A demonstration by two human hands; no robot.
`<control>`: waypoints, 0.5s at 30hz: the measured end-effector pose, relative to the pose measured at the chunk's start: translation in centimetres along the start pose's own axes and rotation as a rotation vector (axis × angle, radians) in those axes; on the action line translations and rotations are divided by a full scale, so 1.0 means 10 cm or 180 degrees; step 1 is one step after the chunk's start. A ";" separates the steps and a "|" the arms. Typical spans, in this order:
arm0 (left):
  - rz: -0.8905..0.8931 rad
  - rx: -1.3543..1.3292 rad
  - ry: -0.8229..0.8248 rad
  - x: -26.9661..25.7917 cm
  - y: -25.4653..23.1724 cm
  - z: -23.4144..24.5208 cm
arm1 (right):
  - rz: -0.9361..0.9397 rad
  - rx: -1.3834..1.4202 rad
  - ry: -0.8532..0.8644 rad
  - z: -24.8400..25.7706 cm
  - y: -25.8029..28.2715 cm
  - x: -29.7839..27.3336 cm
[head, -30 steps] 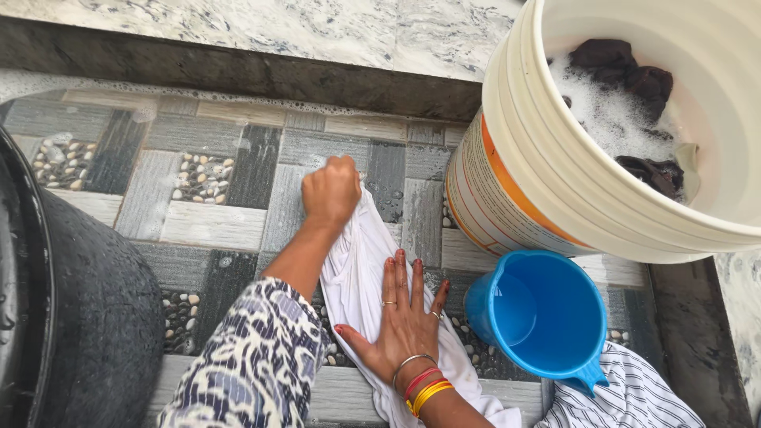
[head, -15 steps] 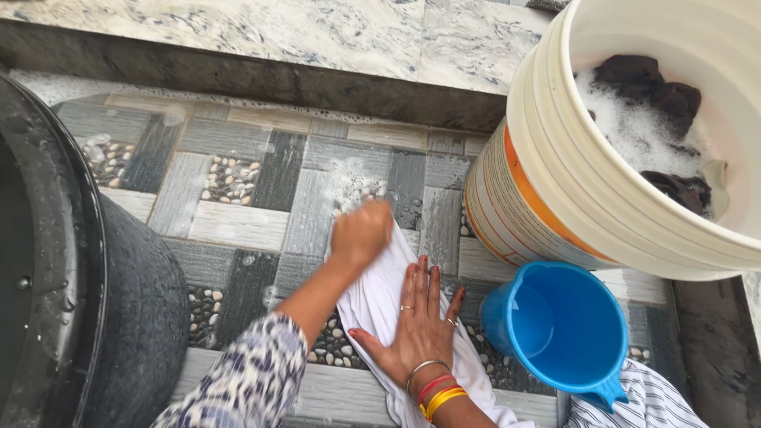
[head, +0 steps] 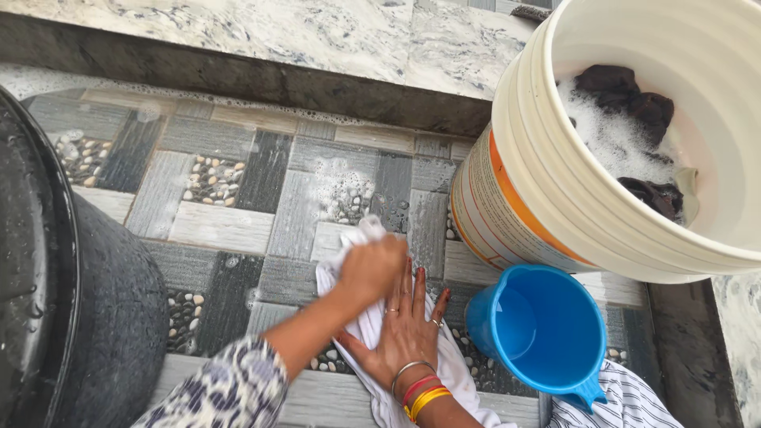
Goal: The person washes laundry by hand on a tiled floor, applying detergent from a container, scrubbing a white garment and a striped garment individually with soapy water, and rinsing them using water from a blue cup.
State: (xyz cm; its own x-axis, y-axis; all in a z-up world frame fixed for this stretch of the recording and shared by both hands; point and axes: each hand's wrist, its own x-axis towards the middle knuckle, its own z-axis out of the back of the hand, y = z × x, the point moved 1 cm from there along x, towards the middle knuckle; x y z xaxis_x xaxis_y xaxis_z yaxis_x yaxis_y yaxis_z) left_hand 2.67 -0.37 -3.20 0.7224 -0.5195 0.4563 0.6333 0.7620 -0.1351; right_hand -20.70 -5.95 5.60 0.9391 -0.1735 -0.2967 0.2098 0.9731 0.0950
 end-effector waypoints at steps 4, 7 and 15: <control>0.0052 -0.0196 0.0351 -0.33 -0.09 -0.06 | -0.0077 0.0161 -0.0159 -0.03 -0.03 0.03; 0.0336 -0.0005 0.0065 -0.01 0.17 -0.02 | 0.0376 0.0129 -0.1518 -0.16 -0.05 0.01; 0.0321 -0.0323 -0.0085 -0.03 0.02 0.22 | 0.0336 0.0133 -0.1387 -0.27 -0.09 0.06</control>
State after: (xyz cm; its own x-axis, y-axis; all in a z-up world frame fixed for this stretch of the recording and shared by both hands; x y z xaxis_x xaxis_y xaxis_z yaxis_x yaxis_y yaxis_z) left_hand 1.99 0.83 -1.39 0.7771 -0.4306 0.4590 0.5836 0.7662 -0.2692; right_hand -21.07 -6.54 2.73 0.9810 -0.1300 0.1439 0.1092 0.9835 0.1442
